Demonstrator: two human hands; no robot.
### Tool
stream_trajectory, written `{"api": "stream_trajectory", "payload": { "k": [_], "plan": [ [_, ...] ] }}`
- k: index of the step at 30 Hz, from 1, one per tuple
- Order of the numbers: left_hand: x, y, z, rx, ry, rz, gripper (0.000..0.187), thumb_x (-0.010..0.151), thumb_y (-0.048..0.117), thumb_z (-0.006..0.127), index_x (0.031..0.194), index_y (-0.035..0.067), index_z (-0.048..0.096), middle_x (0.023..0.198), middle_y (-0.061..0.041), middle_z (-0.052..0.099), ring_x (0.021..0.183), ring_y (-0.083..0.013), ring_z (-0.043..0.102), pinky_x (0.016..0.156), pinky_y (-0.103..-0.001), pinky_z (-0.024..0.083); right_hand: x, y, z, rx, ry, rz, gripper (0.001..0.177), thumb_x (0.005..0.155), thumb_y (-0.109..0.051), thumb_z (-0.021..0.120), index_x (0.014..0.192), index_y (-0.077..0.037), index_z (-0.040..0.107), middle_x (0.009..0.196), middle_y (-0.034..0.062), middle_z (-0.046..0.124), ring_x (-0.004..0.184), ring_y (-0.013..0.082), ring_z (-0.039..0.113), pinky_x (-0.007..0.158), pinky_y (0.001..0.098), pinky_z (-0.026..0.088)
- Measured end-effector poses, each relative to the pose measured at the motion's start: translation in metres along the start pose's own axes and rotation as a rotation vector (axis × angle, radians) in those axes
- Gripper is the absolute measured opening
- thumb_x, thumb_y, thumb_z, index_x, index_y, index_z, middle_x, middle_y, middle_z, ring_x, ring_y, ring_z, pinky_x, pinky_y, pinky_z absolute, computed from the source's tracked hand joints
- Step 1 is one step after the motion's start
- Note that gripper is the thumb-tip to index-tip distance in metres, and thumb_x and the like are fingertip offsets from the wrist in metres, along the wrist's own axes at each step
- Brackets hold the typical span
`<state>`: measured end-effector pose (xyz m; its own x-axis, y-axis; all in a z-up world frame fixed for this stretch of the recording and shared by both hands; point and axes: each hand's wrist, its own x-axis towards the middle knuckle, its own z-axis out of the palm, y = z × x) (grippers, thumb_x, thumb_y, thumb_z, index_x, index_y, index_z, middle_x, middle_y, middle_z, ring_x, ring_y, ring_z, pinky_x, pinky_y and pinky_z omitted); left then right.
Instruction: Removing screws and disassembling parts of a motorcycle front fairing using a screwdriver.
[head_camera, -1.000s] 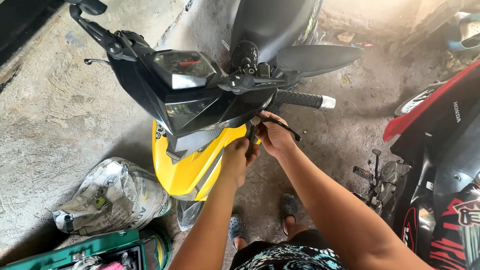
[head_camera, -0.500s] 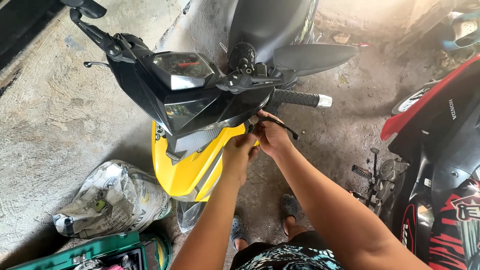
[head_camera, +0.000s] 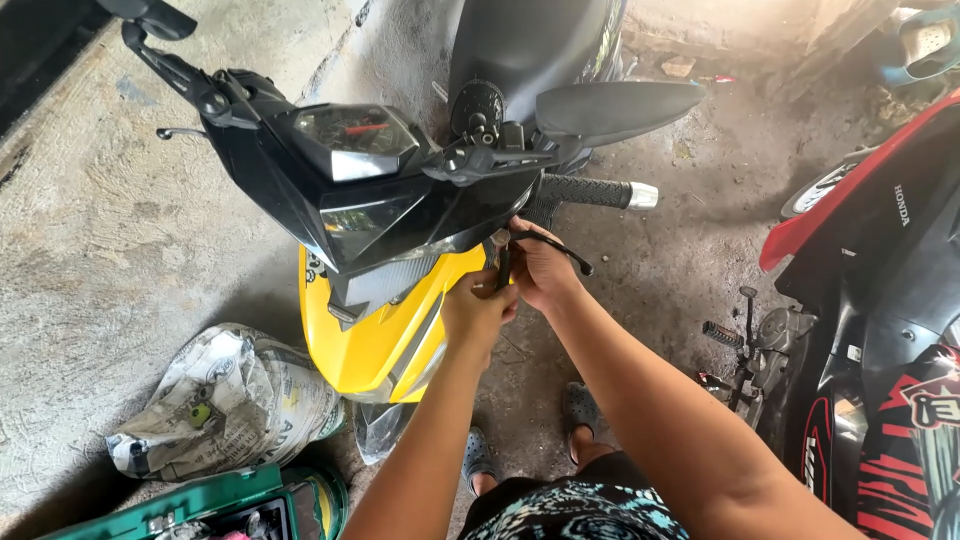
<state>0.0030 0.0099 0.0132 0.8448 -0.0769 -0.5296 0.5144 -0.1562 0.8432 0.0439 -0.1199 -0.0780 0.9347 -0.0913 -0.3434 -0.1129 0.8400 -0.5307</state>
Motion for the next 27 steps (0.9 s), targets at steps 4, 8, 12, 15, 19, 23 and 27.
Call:
{"api": "stream_trajectory", "payload": {
  "k": [4, 8, 12, 15, 19, 23, 27],
  "plan": [
    [0.007, -0.003, 0.001, 0.03, 0.0, -0.041, 0.031, 0.091, 0.005, 0.07, 0.121, -0.001, 0.068, 0.097, -0.011, 0.074, 0.08, -0.014, 0.073, 0.076, -0.028, 0.065, -0.005, -0.006, 0.009, 0.026, 0.017, 0.044, 0.015, 0.101, -0.023, 0.067, 0.097, -0.009, 0.064, 0.084, 0.0047, 0.068, 0.073, 0.015, 0.065, 0.065, 0.0314, 0.056],
    [0.007, -0.012, 0.002, -0.068, -0.048, -0.022, 0.03, 0.094, 0.006, 0.064, 0.123, -0.001, 0.065, 0.099, -0.009, 0.075, 0.081, -0.0149, 0.074, 0.076, -0.029, 0.066, -0.009, -0.008, 0.01, -0.014, 0.056, 0.127, 0.017, 0.099, -0.028, 0.064, 0.095, -0.011, 0.064, 0.08, 0.0043, 0.066, 0.067, 0.0156, 0.064, 0.06, 0.0321, 0.056],
    [0.004, -0.01, 0.003, -0.037, -0.041, 0.054, 0.035, 0.089, 0.001, 0.073, 0.122, -0.004, 0.065, 0.101, -0.01, 0.073, 0.082, -0.0153, 0.073, 0.078, -0.029, 0.065, -0.001, -0.003, 0.0, 0.04, -0.011, 0.06, 0.015, 0.103, -0.024, 0.066, 0.101, -0.009, 0.066, 0.088, 0.003, 0.068, 0.076, 0.013, 0.064, 0.068, 0.0292, 0.056],
    [0.007, -0.007, 0.003, -0.049, -0.032, -0.018, 0.036, 0.089, 0.003, 0.067, 0.125, -0.001, 0.064, 0.098, -0.011, 0.074, 0.08, -0.0159, 0.074, 0.075, -0.029, 0.061, -0.004, -0.007, 0.004, 0.003, 0.038, 0.083, 0.016, 0.101, -0.026, 0.066, 0.099, -0.01, 0.066, 0.086, 0.0024, 0.067, 0.077, 0.013, 0.065, 0.068, 0.0298, 0.056],
    [0.005, -0.012, 0.003, -0.126, -0.088, -0.017, 0.034, 0.094, 0.007, 0.06, 0.127, 0.0, 0.063, 0.101, -0.007, 0.072, 0.08, -0.0148, 0.075, 0.074, -0.028, 0.062, -0.007, -0.009, 0.007, -0.036, 0.024, 0.067, 0.017, 0.101, -0.027, 0.066, 0.098, -0.011, 0.065, 0.085, 0.0019, 0.067, 0.076, 0.0119, 0.065, 0.067, 0.0291, 0.055],
    [0.006, -0.014, 0.001, -0.102, -0.042, 0.042, 0.036, 0.089, 0.005, 0.072, 0.123, -0.002, 0.062, 0.098, -0.009, 0.072, 0.079, -0.0147, 0.072, 0.075, -0.027, 0.063, -0.006, -0.006, 0.006, -0.002, 0.03, 0.08, 0.017, 0.101, -0.027, 0.066, 0.095, -0.011, 0.065, 0.083, 0.0029, 0.067, 0.074, 0.0139, 0.063, 0.066, 0.0299, 0.055],
    [0.011, -0.016, -0.001, -0.136, -0.061, -0.015, 0.033, 0.092, 0.012, 0.062, 0.123, 0.003, 0.062, 0.094, -0.008, 0.075, 0.075, -0.012, 0.073, 0.072, -0.026, 0.062, -0.01, -0.011, 0.015, -0.034, 0.074, 0.084, 0.019, 0.101, -0.029, 0.064, 0.095, -0.011, 0.066, 0.081, 0.0025, 0.066, 0.072, 0.0134, 0.062, 0.065, 0.0314, 0.055]
  ]
}}
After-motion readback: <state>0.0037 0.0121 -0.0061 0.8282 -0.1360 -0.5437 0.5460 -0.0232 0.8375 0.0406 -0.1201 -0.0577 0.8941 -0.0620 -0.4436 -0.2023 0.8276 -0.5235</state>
